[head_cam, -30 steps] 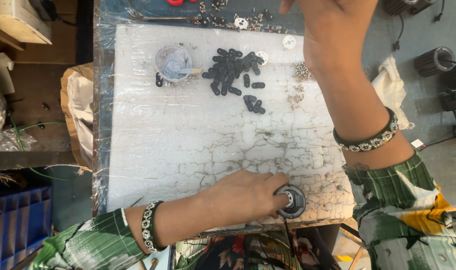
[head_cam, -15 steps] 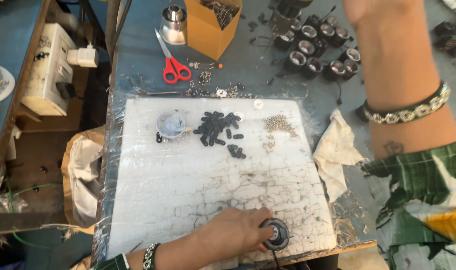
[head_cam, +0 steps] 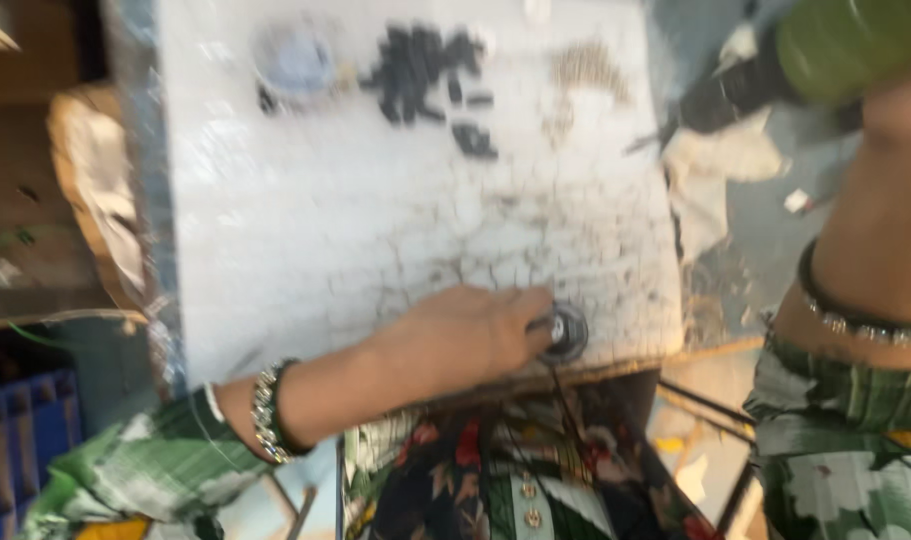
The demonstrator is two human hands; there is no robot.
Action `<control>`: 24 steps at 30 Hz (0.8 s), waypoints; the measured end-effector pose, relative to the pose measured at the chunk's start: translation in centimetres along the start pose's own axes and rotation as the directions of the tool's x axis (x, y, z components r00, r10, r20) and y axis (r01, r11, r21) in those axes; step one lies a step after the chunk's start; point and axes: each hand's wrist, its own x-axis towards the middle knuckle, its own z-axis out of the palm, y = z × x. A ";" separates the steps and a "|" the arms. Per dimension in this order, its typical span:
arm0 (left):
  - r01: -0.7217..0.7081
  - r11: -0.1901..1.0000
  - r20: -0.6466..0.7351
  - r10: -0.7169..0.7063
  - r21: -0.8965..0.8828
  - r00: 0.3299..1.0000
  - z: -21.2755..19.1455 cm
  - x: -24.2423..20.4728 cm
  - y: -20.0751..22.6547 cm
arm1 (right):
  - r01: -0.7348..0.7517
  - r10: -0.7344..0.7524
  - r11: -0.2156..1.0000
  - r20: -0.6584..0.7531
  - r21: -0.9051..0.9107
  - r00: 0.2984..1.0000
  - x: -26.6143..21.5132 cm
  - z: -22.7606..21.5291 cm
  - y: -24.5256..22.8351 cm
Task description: The person uses a green power drill to drive screws into a small black cylindrical component on a white work surface. They then handle a black spiky object, attaching it to the cylinder and securing it with the drill. Finally, they insert a white plastic piece into the assembly and apply a white substance from a small tube.
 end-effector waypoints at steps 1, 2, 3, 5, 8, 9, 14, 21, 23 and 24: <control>-0.008 1.000 -0.025 0.008 0.007 1.000 0.2 0.2 -0.1 | -0.014 0.014 1.000 0.009 -0.016 1.000 -1.9 -0.3 -0.7; -0.015 1.000 -0.049 0.015 0.013 0.999 0.3 0.3 -0.1 | -0.032 0.032 0.999 0.016 -0.026 0.999 -3.6 -0.6 -1.5; -0.017 0.999 -0.076 0.019 0.031 0.997 0.4 0.3 -0.1 | -0.036 0.037 0.999 0.029 -0.029 0.999 -5.0 -0.8 -2.1; -0.042 0.998 -0.126 0.047 0.041 0.991 0.4 0.0 -0.1 | -0.048 0.050 0.998 0.064 -0.031 0.997 -7.4 -1.1 -3.1; -0.050 0.997 -0.155 0.059 0.060 0.986 0.4 -0.1 0.0 | -0.088 0.090 0.996 0.116 -0.020 0.989 -10.8 -0.9 -4.8; -0.050 0.997 -0.160 0.060 0.065 0.985 0.5 0.0 0.0 | -0.100 0.101 0.995 0.137 -0.016 0.985 -11.5 -0.9 -5.1; -0.035 0.999 -0.112 0.037 0.024 0.993 1.0 0.2 -0.2 | -0.142 0.142 0.990 0.218 -0.013 0.966 -13.4 -0.7 -5.7; -0.030 1.000 -0.096 0.030 0.004 0.995 1.2 0.2 -0.1 | -0.162 0.162 0.987 0.247 -0.021 0.955 -14.8 -1.5 -5.3; -0.043 0.999 -0.100 0.044 0.005 0.994 1.2 0.2 -0.1 | -0.139 0.144 0.989 0.216 -0.039 0.966 -15.2 -1.9 -5.1; -0.050 0.999 -0.102 0.051 0.006 0.993 1.3 0.3 -0.2 | -0.132 0.138 0.990 0.209 -0.041 0.968 -15.3 -2.0 -5.0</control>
